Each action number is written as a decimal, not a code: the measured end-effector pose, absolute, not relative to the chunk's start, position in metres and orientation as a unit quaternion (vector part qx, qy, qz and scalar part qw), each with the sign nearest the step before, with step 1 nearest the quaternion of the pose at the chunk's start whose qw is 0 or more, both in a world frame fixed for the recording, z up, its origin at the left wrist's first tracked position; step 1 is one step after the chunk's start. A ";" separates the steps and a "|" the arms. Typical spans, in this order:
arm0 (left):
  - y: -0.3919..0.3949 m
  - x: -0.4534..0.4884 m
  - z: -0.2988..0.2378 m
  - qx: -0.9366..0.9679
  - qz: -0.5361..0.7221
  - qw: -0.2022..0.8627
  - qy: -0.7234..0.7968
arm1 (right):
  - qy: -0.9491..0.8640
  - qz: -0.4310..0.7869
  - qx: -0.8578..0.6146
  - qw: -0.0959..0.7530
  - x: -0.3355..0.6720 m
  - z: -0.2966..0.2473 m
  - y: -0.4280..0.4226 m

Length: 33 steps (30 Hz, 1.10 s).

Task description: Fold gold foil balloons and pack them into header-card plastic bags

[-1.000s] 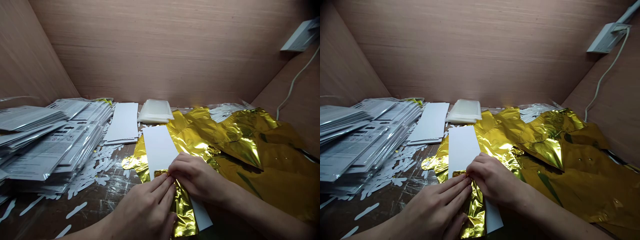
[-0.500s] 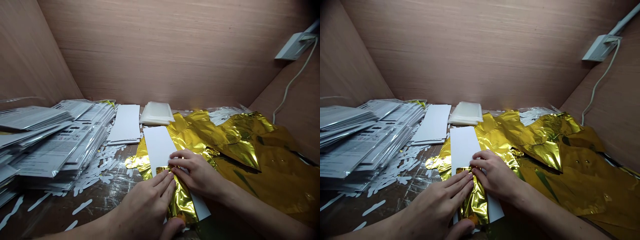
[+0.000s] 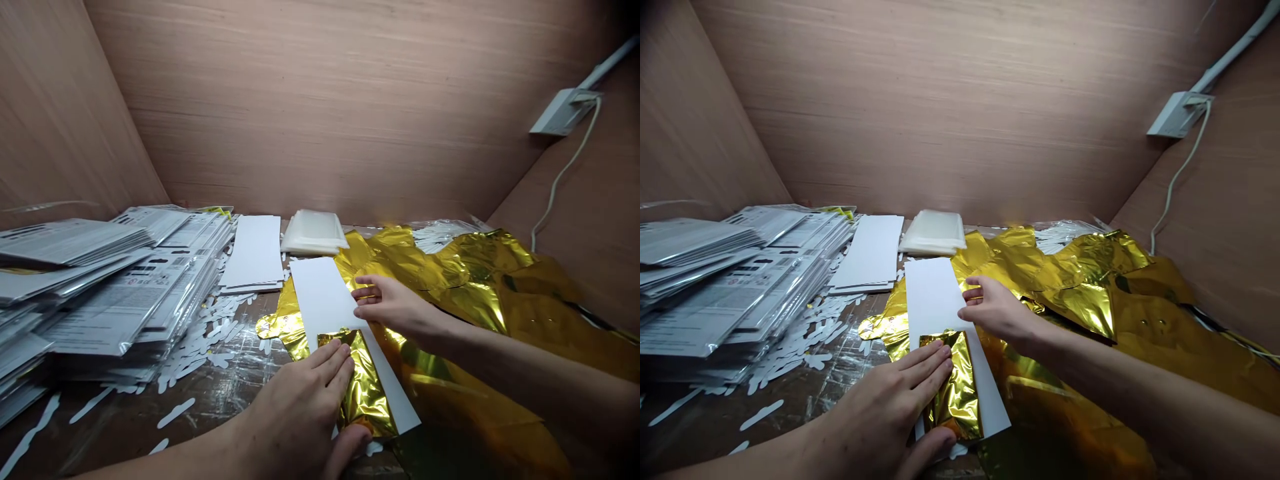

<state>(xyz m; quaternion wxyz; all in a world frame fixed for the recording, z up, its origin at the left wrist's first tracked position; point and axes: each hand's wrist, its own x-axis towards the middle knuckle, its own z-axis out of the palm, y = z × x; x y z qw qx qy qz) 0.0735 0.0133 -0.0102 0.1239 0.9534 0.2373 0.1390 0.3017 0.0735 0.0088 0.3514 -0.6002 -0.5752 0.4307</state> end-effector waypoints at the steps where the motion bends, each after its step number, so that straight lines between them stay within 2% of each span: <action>1: 0.013 0.073 -0.010 0.952 0.140 0.130 0.239 | -0.550 0.459 -0.598 0.359 0.301 0.011 0.077; 4: 0.014 0.073 -0.011 0.949 0.148 0.142 0.240 | -0.573 0.499 -0.560 0.330 0.303 0.017 0.085; 6: 0.014 0.072 -0.013 0.946 0.158 0.145 0.242 | -0.625 0.475 -0.538 0.307 0.307 0.018 0.089; 13: 0.013 0.073 -0.017 0.941 0.190 0.137 0.243 | -0.772 0.197 -0.523 0.301 0.321 -0.003 0.084; 17: 0.012 0.074 -0.010 0.944 0.173 0.136 0.247 | -0.824 0.119 -0.476 0.284 0.329 -0.010 0.078; 23: 0.012 0.076 -0.002 0.938 0.211 0.152 0.230 | -0.914 0.102 -0.330 0.215 0.344 -0.006 0.086; 29: 0.012 0.077 -0.008 0.949 0.206 0.139 0.192 | -0.945 0.080 -0.271 0.165 0.344 -0.001 0.081; 33: 0.012 0.078 -0.004 0.952 0.208 0.122 0.190 | -0.942 0.079 -0.291 0.149 0.340 0.006 0.069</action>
